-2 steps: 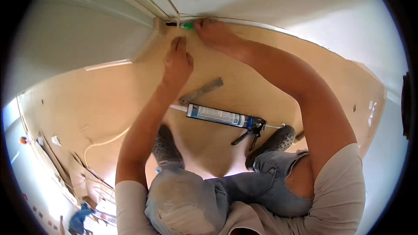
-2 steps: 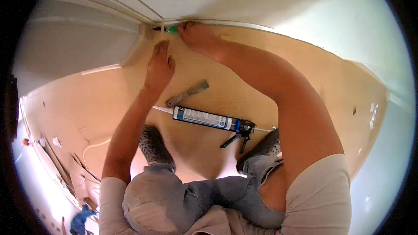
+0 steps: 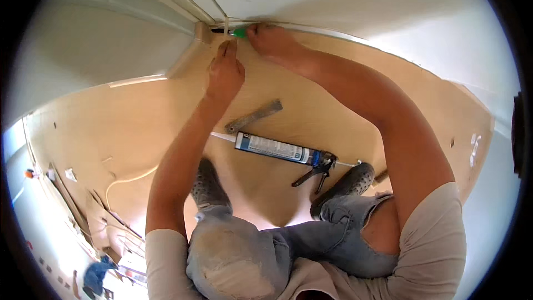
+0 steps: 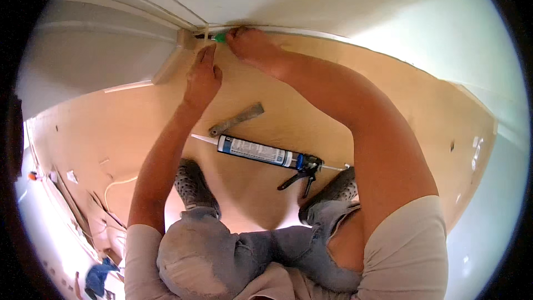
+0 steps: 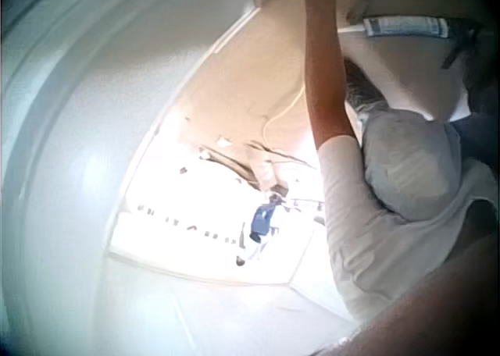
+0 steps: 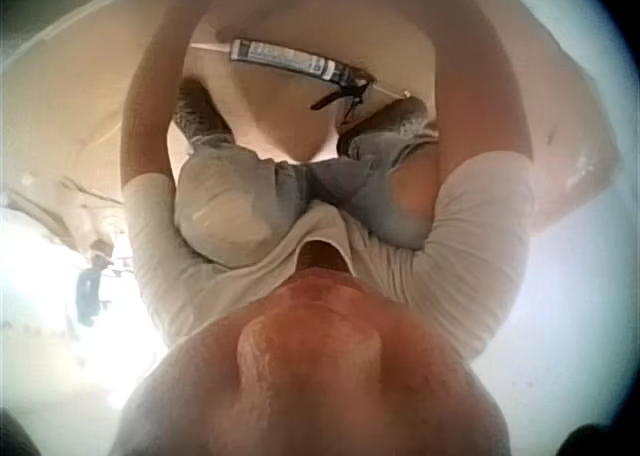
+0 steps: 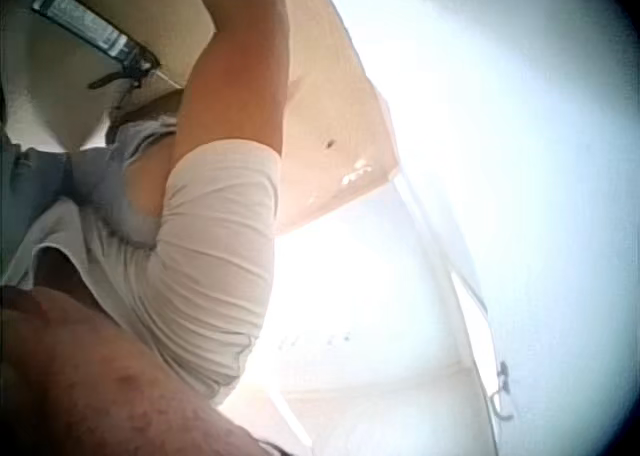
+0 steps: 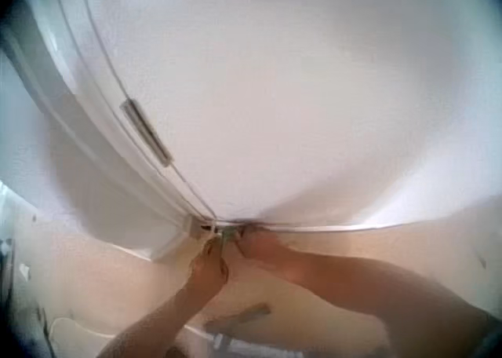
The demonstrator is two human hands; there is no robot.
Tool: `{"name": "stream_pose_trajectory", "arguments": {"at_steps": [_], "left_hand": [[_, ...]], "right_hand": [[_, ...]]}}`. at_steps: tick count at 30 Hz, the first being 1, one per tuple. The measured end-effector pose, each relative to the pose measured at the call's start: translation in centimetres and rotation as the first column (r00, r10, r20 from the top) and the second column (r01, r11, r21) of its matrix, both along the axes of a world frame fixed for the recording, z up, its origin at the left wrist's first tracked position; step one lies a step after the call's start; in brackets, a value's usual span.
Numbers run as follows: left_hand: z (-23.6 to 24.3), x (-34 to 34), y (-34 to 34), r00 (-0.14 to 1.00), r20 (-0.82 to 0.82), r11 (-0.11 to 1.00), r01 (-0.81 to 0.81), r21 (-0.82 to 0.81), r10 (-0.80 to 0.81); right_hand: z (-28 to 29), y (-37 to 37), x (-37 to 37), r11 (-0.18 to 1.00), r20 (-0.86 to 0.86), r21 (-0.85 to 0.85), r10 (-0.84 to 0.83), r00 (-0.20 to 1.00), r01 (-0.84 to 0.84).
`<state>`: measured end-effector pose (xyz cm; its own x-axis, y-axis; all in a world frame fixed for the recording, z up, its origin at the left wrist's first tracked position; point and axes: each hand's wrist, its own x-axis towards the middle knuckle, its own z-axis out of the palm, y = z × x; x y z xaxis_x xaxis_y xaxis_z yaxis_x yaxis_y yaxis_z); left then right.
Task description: The person applies sealant along the base of a wall using a caulking gun and smooths it with a finger. They then cut a long strip of trim material to length using shears and install it along the base of a window frame.
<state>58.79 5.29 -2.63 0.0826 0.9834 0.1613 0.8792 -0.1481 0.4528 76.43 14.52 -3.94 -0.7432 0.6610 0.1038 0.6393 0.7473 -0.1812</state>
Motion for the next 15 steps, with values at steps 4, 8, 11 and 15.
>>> {"name": "stream_pose_trajectory", "arguments": {"at_steps": [4, 8, 11, 15], "left_hand": [[-0.8, 2.5, 2.7, 0.953, -0.302, 0.993, -0.071, -0.090, 0.041], [-1.8, 3.3, 4.7, 0.868, -0.480, 0.953, -0.241, -0.184, 0.127], [-3.7, 3.2, 5.2, 0.870, -0.471, 0.938, -0.272, -0.213, 0.146], [-3.4, 5.1, 6.7, 0.883, -0.396, 0.878, -0.380, -0.290, 0.251]], "right_hand": [[-0.5, 1.4, 0.6, 0.986, -0.076, -0.157, -0.075, 0.994, 0.062], [-1.0, 1.6, 0.9, 0.983, -0.053, -0.181, -0.015, 0.998, 0.005], [-2.7, 1.4, 1.1, 0.993, 0.014, -0.112, -0.033, 0.999, 0.034], [-3.9, 1.8, 4.6, 0.974, -0.092, -0.215, -0.092, 0.992, 0.070]]}}
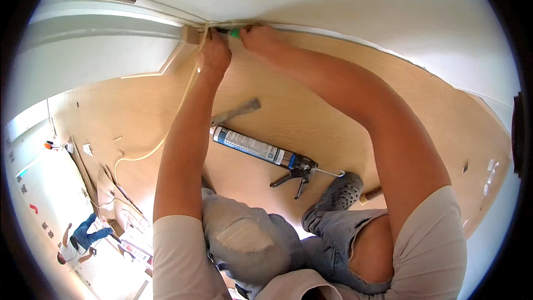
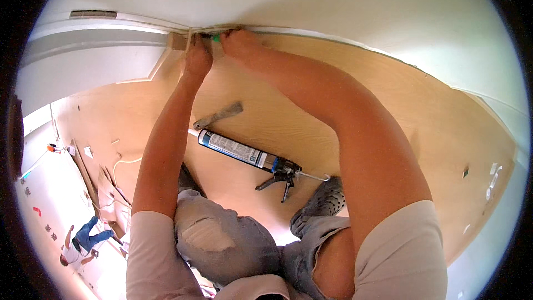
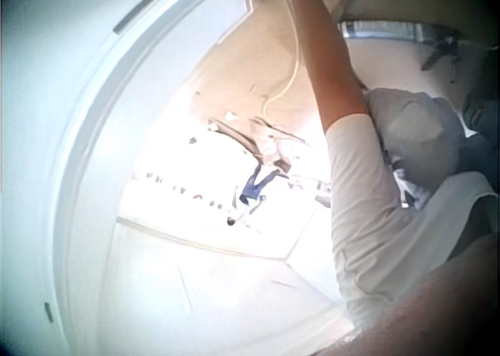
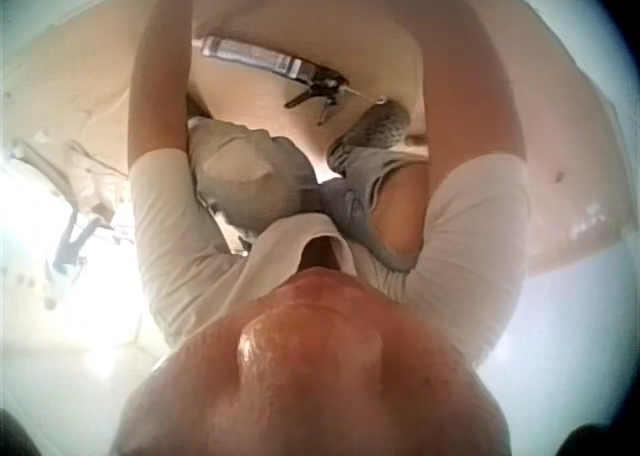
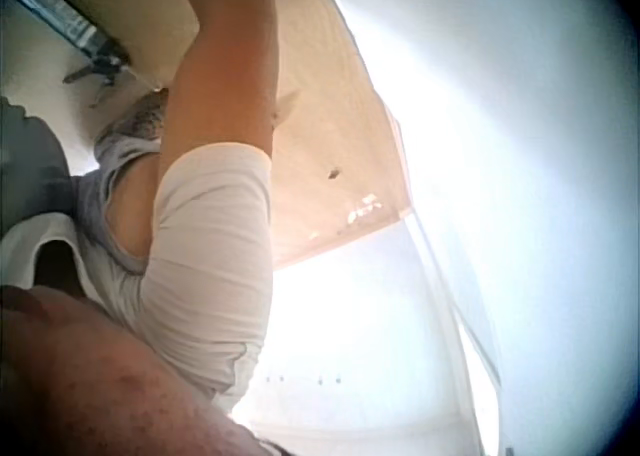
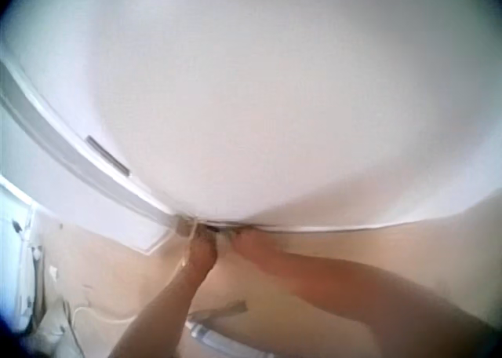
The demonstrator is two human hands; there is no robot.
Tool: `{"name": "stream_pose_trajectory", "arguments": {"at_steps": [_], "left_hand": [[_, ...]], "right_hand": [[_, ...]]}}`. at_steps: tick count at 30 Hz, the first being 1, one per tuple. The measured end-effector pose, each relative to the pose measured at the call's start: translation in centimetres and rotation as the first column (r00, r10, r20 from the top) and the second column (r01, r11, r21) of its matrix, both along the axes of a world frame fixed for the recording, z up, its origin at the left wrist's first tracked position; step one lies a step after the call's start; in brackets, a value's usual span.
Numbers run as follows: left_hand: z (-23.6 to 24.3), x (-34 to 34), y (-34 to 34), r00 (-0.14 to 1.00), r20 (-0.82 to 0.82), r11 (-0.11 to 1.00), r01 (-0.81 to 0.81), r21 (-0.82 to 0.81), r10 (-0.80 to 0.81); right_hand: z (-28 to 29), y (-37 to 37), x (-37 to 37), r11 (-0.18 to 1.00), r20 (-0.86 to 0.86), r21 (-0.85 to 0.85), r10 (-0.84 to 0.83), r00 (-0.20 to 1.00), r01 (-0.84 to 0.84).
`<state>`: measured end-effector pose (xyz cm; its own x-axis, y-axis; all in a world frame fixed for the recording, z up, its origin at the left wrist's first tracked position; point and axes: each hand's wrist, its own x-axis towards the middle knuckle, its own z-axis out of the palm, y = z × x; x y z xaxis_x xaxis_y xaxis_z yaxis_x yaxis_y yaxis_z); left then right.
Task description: The person applies sealant along the base of a wall using a caulking gun and smooths it with a finger. They then cut a long strip of trim material to length using shears and install it along the base of a window frame.
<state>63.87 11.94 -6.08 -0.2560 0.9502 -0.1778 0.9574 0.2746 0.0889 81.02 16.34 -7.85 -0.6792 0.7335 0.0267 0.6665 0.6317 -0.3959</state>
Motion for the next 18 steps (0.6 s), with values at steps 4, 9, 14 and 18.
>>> {"name": "stream_pose_trajectory", "arguments": {"at_steps": [4, 9, 14, 18], "left_hand": [[-4.5, -4.4, -0.6, 0.991, -0.135, 0.957, 0.033, 0.287, 0.007], [-4.9, -2.9, 0.9, 0.971, -0.136, 0.944, 0.226, 0.241, -0.197], [-5.6, -6.4, 1.4, 0.977, -0.111, 0.951, 0.205, 0.231, -0.183], [-4.5, -1.9, 1.5, 1.000, -0.002, 0.972, -0.009, 0.235, 0.010]], "right_hand": [[3.0, -1.9, 3.9, 0.975, 0.022, 0.204, 0.083, 0.996, -0.085], [1.4, -2.6, 14.6, 0.975, 0.112, 0.220, -0.006, 0.994, -0.019], [4.2, -4.0, 23.5, 0.992, 0.351, 0.127, -0.036, 0.936, -0.009], [6.0, -5.8, 31.9, 0.993, 0.514, -0.013, -0.094, 0.853, 0.117]]}}
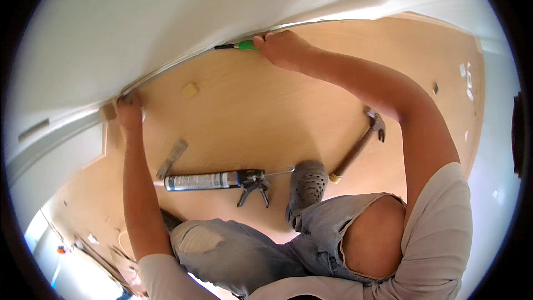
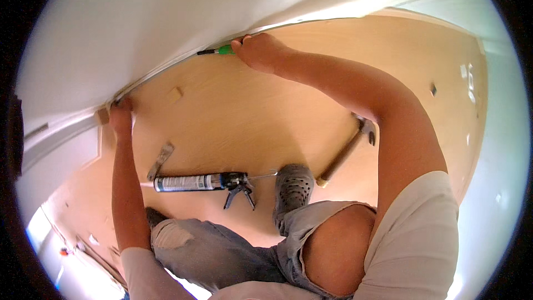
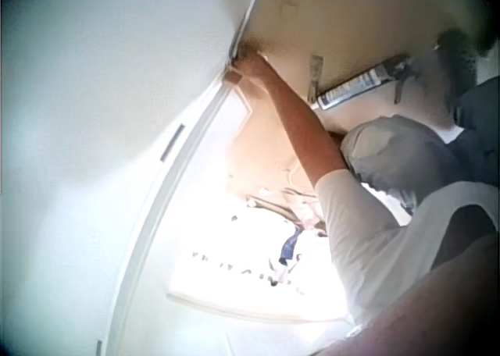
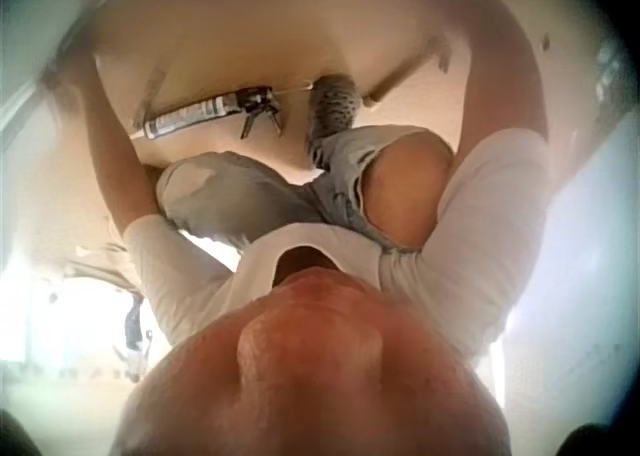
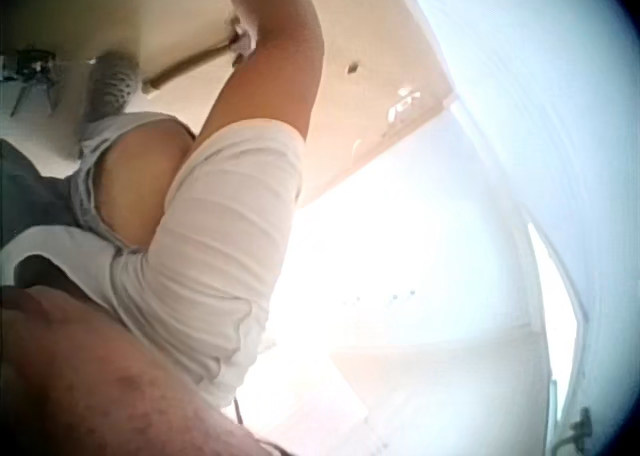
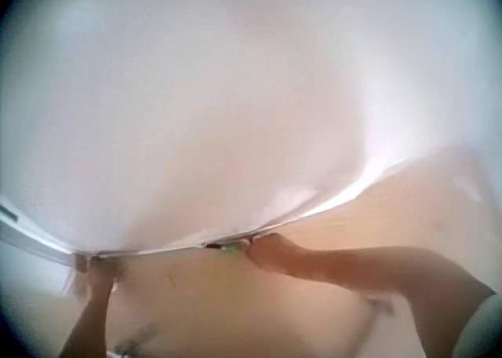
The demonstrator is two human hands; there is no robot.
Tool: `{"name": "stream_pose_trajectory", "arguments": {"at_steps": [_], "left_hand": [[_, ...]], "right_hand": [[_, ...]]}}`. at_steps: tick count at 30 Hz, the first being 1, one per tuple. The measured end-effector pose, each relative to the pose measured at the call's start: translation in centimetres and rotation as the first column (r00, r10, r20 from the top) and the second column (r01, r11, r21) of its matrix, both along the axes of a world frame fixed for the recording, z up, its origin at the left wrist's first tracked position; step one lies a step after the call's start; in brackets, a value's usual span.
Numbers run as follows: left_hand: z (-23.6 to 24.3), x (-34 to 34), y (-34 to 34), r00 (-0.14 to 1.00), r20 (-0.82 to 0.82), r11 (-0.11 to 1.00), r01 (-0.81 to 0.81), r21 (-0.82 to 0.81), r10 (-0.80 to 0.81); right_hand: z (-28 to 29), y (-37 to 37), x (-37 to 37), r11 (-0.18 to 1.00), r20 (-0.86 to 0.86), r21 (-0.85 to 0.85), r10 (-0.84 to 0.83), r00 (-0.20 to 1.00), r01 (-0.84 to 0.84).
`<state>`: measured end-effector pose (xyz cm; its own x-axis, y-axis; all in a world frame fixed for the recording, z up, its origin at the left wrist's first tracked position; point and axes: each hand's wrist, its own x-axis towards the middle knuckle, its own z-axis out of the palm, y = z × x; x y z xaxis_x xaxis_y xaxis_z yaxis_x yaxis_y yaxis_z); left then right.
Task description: The person applies sealant along the base of a wall using a caulking gun and smooths it with a finger. They then cut a long strip of trim material to length using shears and install it along the base of a window frame.
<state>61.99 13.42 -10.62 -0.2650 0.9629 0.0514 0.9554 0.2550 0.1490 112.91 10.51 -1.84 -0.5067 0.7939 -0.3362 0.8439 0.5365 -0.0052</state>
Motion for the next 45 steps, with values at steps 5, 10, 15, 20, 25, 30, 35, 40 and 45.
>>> {"name": "stream_pose_trajectory", "arguments": {"at_steps": [5, 10, 15, 20, 25, 30, 35, 40, 45], "left_hand": [[2.6, 1.6, -0.2, 0.972, 0.224, 0.994, -0.084, 0.076, 0.065], [2.4, 2.9, 0.5, 0.971, 0.217, 0.983, -0.130, 0.126, 0.101], [1.3, 2.2, 0.0, 0.986, 0.149, 0.984, -0.092, 0.155, 0.069], [2.9, 4.5, 0.1, 0.978, 0.170, 0.977, -0.148, 0.152, 0.122], [3.1, 4.7, 0.0, 0.943, 0.256, 0.961, -0.250, 0.123, 0.212], [1.4, 3.9, -0.1, 0.989, 0.040, 0.979, -0.147, 0.139, 0.142], [-0.4, -6.1, -1.0, 0.780, 0.593, 0.957, 0.022, 0.291, -0.198], [10.1, 14.6, -8.2, 0.575, 0.802, 0.780, 0.574, -0.251, -0.165], [20.1, 17.3, -13.5, 0.567, 0.815, 0.017, 0.822, -0.570, -0.115]], "right_hand": [[-0.9, -1.0, 9.4, 0.995, -0.075, 0.084, -0.055, 0.996, 0.061], [-1.5, -2.1, 18.3, 0.983, 0.023, 0.112, -0.146, 0.989, 0.142], [-0.8, -2.2, 24.4, 0.974, 0.096, 0.010, -0.226, 0.969, 0.226], [0.3, -3.0, 30.7, 0.949, 0.156, 0.006, -0.313, 0.937, 0.316], [1.4, -4.2, 36.2, 0.915, 0.233, 0.004, -0.393, 0.890, 0.403], [2.9, -7.1, 39.5, 0.843, 0.248, 0.060, -0.532, 0.810, 0.535], [-2.6, -8.4, 41.6, 0.804, -0.157, 0.346, -0.458, 0.875, 0.483], [-5.8, -24.5, 46.4, 0.521, -0.302, 0.369, -0.716, 0.629, 0.770], [-4.4, -27.2, 39.5, 0.453, -0.098, 0.387, -0.846, 0.524, 0.803]]}}
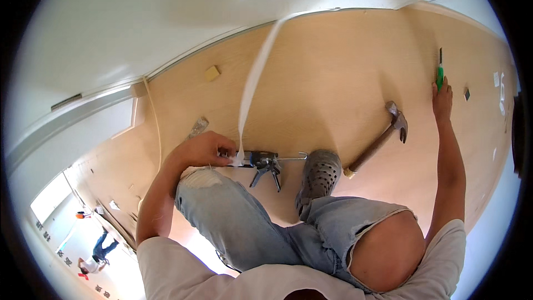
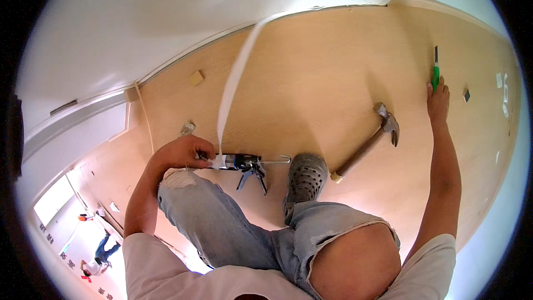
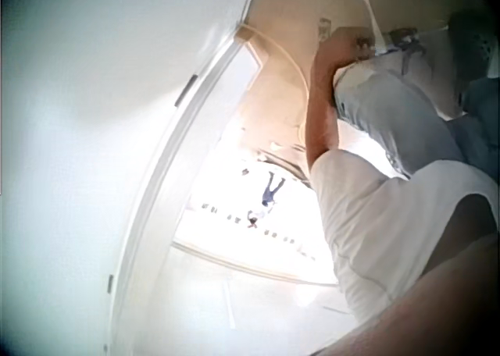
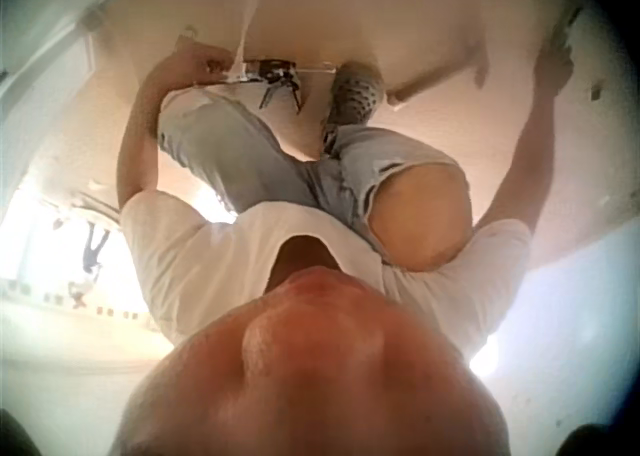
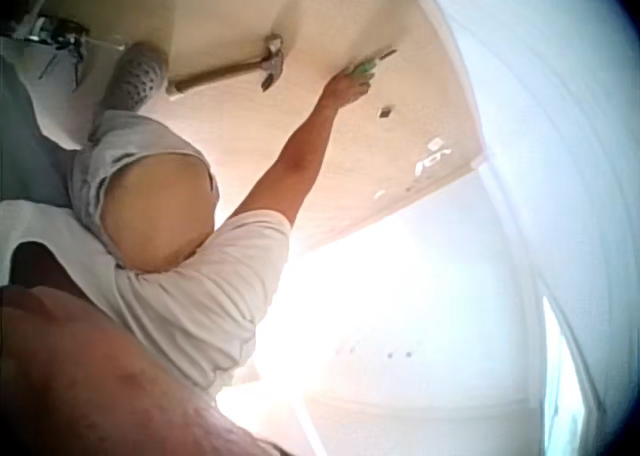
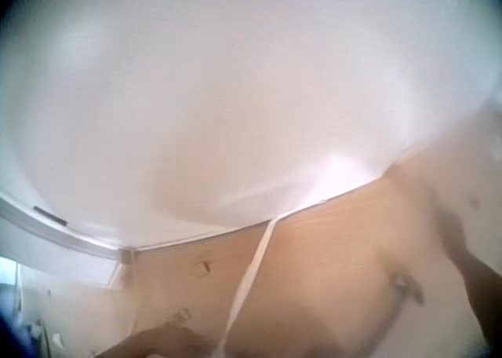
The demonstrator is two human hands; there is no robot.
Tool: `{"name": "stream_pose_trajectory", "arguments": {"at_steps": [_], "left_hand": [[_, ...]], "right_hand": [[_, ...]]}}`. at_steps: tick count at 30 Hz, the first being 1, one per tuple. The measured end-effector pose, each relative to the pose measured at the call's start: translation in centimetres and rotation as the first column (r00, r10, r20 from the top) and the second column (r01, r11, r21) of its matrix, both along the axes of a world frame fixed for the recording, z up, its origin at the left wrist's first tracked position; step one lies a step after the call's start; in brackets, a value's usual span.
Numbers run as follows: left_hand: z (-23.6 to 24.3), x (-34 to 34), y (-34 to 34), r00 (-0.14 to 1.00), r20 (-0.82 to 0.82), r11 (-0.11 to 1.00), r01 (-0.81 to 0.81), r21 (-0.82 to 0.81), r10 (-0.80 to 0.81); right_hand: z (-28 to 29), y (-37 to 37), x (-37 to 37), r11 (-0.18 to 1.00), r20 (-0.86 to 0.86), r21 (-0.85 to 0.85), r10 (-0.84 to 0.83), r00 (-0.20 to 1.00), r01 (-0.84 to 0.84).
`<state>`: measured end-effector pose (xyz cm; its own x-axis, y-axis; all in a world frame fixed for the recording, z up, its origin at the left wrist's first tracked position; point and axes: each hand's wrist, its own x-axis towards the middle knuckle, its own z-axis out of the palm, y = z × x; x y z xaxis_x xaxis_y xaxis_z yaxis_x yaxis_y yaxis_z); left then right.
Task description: The person applies sealant along the base of a wall using a caulking gun and smooths it with a finger. They then cut a long strip of trim material to length using shears and install it along the base of a window frame.
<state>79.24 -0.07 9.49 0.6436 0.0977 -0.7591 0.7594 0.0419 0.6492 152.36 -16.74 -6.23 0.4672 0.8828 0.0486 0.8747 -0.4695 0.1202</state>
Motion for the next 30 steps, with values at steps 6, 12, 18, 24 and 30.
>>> {"name": "stream_pose_trajectory", "arguments": {"at_steps": [6, 12, 18, 24, 30], "left_hand": [[0.2, -8.8, -2.3, 0.935, -0.244, 0.931, 0.307, 0.196, -0.257], [3.4, -15.2, -8.4, 0.928, -0.287, 0.957, -0.169, 0.237, 0.235], [8.9, -9.6, -10.6, 0.890, -0.308, 0.928, -0.255, 0.273, 0.336], [7.5, -4.2, -9.8, 0.934, -0.039, 0.825, -0.295, 0.481, 0.356], [5.4, 1.0, -6.2, 0.995, 0.071, 0.800, -0.097, 0.592, 0.069]], "right_hand": [[0.3, 4.3, -5.6, 0.912, 0.166, 0.290, 0.249, 0.954, -0.288], [-0.1, 13.0, -14.5, 0.798, -0.080, 0.373, 0.537, 0.840, -0.474], [2.0, 19.2, -17.9, 0.824, -0.084, 0.124, 0.563, 0.822, -0.552], [2.0, 16.6, -11.0, 0.936, 0.066, 0.180, 0.296, 0.953, -0.304], [2.3, 7.3, -5.8, 0.982, -0.077, 0.190, 0.033, 0.996, -0.018]]}}
